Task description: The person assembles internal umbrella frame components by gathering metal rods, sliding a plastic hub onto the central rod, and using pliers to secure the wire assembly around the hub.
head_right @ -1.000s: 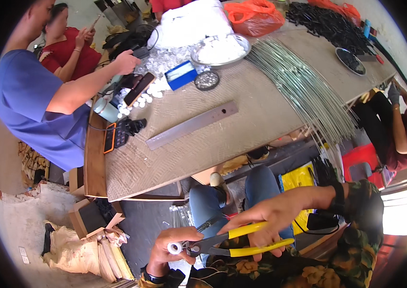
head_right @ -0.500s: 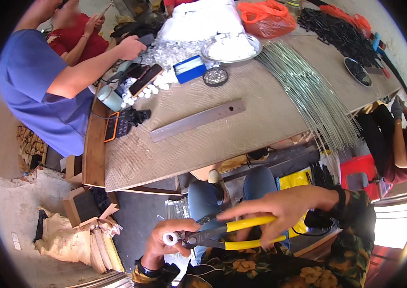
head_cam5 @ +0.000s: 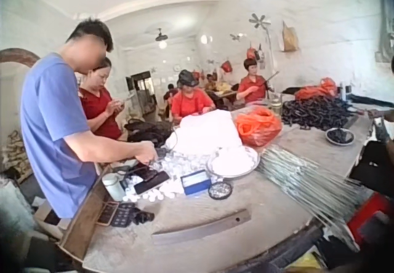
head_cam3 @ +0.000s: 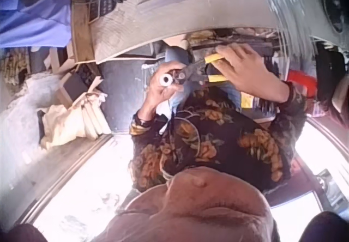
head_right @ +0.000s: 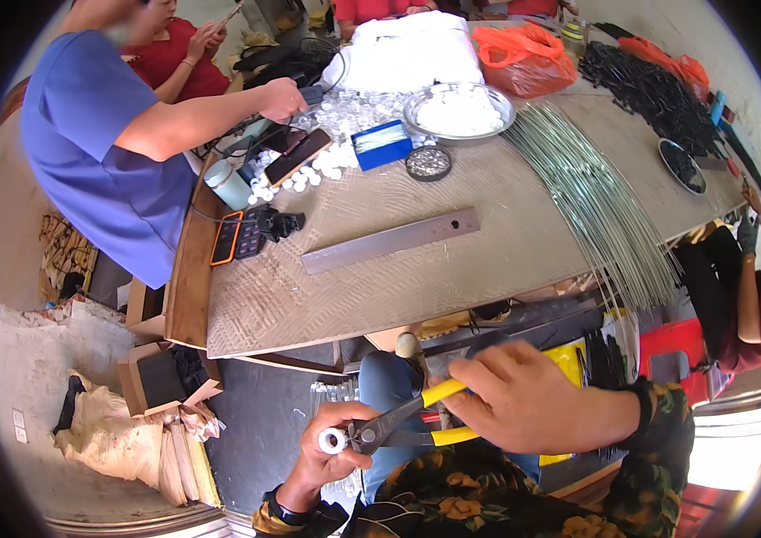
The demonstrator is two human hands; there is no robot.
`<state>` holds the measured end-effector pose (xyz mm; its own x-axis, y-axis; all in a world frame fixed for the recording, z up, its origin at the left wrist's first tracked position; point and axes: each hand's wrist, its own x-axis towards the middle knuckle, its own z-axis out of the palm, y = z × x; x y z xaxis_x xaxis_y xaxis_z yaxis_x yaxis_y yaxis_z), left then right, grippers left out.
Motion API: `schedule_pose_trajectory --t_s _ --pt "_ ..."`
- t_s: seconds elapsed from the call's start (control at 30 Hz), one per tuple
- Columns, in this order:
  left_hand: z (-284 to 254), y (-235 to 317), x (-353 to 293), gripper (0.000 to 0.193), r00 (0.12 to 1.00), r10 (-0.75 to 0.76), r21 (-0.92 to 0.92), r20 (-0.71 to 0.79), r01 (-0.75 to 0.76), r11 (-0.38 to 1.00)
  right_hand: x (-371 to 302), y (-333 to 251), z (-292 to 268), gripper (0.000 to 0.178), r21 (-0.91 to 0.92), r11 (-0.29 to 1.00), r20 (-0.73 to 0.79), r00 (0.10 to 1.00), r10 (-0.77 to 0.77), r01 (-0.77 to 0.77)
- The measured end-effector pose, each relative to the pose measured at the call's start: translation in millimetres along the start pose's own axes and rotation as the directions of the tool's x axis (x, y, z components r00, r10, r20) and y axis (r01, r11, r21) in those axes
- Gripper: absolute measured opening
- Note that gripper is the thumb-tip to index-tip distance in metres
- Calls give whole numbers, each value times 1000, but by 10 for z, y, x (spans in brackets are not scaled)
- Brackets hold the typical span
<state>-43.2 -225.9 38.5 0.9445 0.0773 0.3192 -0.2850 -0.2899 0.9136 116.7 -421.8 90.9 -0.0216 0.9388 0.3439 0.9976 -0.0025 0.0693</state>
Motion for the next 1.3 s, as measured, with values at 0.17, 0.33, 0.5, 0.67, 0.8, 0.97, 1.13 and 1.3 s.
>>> schedule_pose_trajectory --t_s 0.17,0.33,0.5,0.67,0.8,0.97,1.13,1.3 --pt "119 38 -33 62 970 -117 -278 -214 55 959 -87 -213 408 25 342 931 -18 989 144 -129" --pt "39 -11 33 77 969 -54 -33 -242 48 998 -75 -147 354 28 589 797 85 991 100 -131" --pt "-36 -42 81 71 990 -27 -132 -135 9 991 -163 58 288 26 575 -430 486 713 -505 -696" --pt "-50 -101 139 74 993 -75 -165 -92 59 985 -197 -235 684 28 412 -625 274 744 -609 -663" --pt "-72 -30 186 83 981 -159 -225 -116 130 966 -167 -552 1016 44 508 -777 86 920 -384 -372" --pt "-71 -89 163 83 967 -197 -331 -161 135 934 -36 -533 1049 37 534 -767 106 928 -357 -356" --pt "-85 -262 70 80 979 -144 -373 -145 81 924 -95 -537 1065 31 647 -662 216 924 -315 -377" --pt "-13 -260 81 78 940 -159 -424 -301 18 905 -82 -530 951 24 701 -599 351 918 -184 -388"
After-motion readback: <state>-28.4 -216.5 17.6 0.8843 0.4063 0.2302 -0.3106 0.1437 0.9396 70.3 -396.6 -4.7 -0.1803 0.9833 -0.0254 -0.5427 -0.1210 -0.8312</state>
